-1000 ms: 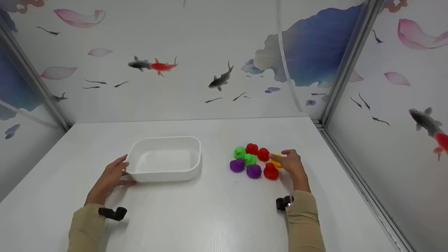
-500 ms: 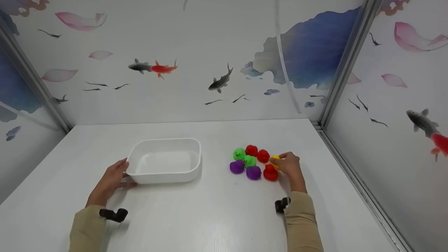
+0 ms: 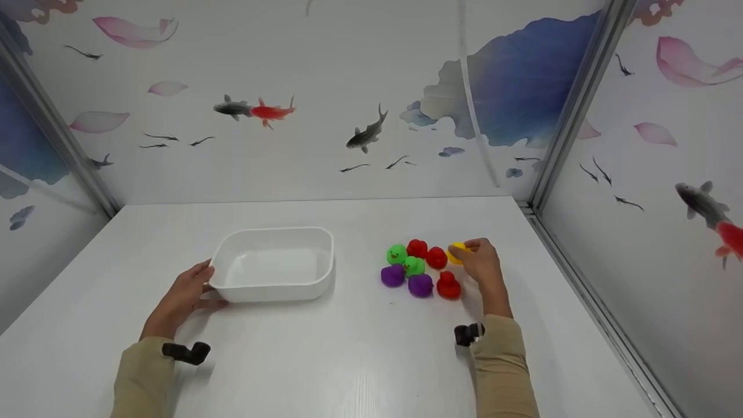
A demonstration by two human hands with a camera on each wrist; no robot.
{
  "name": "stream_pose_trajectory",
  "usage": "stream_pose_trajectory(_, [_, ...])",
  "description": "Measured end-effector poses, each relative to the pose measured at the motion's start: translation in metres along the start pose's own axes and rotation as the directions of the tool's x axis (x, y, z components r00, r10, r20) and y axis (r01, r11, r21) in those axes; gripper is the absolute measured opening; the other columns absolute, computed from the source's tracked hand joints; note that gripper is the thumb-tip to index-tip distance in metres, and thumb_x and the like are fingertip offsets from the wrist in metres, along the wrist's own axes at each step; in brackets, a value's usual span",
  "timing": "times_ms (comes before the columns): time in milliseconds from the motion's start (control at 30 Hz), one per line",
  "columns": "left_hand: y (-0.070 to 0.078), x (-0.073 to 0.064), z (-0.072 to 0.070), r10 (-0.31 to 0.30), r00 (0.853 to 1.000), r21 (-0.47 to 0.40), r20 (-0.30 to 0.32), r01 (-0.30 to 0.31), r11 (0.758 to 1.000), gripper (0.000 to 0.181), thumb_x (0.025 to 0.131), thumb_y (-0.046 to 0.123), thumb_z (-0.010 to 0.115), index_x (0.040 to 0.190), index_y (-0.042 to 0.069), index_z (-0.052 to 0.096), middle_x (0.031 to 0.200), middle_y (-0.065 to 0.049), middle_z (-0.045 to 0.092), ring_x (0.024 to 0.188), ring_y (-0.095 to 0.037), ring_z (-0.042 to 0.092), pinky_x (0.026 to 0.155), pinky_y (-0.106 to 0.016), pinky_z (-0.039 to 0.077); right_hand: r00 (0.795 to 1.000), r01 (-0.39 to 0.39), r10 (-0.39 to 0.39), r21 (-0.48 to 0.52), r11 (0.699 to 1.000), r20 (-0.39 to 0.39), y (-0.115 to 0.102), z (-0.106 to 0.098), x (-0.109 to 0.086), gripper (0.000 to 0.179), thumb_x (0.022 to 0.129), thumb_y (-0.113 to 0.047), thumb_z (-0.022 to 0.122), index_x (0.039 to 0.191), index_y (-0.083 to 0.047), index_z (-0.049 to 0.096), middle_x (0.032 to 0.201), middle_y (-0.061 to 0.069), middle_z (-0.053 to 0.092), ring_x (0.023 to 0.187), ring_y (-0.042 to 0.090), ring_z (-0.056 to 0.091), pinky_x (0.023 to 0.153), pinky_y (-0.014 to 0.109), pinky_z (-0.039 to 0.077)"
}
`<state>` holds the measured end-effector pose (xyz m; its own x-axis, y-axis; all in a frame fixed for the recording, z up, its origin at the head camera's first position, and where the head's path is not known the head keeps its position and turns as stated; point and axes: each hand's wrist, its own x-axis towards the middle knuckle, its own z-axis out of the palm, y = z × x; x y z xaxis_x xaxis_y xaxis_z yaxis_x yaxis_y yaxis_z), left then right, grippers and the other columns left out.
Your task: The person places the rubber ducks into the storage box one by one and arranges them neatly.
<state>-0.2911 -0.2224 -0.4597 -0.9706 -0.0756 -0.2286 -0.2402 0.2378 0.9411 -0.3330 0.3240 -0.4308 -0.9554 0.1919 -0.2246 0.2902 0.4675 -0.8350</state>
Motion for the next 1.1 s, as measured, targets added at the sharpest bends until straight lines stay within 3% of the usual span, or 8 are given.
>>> stream_pose_trajectory(500, [-0.003, 0.001, -0.002, -0.009, 1.0, -0.02, 0.01, 0.01, 1.0, 0.056, 0.11, 0.032, 0.032, 0.16, 0.011, 0.021, 0.151, -0.025, 0.044, 0.137, -0.038, 0.049, 0.098, -0.041, 0.058, 0.993, 0.113, -0.114, 0.026, 0.993, 0.015, -0.042, 0.014, -0.019, 0.074, 0.099, -0.048, 0.057, 0.15, -0.001, 0.033, 0.156, 0.024, 0.035, 0.137, 0.04, 0.045, 0.119, 0.047, 0.04])
stream_pose_trajectory(833, [-0.006, 0.004, -0.001, 0.0, 1.0, -0.001, 0.015, 0.0, 1.0, 0.054, 0.111, 0.031, 0.031, 0.16, 0.011, 0.023, 0.151, -0.024, 0.045, 0.138, -0.036, 0.047, 0.1, -0.041, 0.058, 0.991, 0.118, -0.117, -0.011, 0.993, 0.064, -0.075, 0.036, -0.016, 0.065, 0.102, -0.04, 0.056, 0.151, -0.004, 0.034, 0.158, 0.021, 0.034, 0.138, 0.038, 0.045, 0.118, 0.045, 0.041])
stream_pose_trajectory(1100, [-0.005, 0.005, -0.001, 0.005, 1.0, 0.007, 0.001, -0.005, 1.0, 0.055, 0.11, 0.032, 0.031, 0.16, 0.011, 0.022, 0.149, -0.024, 0.047, 0.136, -0.036, 0.047, 0.098, -0.041, 0.058, 0.979, 0.174, -0.167, -0.054, 0.983, 0.119, -0.108, 0.06, -0.019, 0.058, 0.103, -0.034, 0.056, 0.149, -0.004, 0.037, 0.157, 0.02, 0.036, 0.13, 0.038, 0.053, 0.115, 0.044, 0.045])
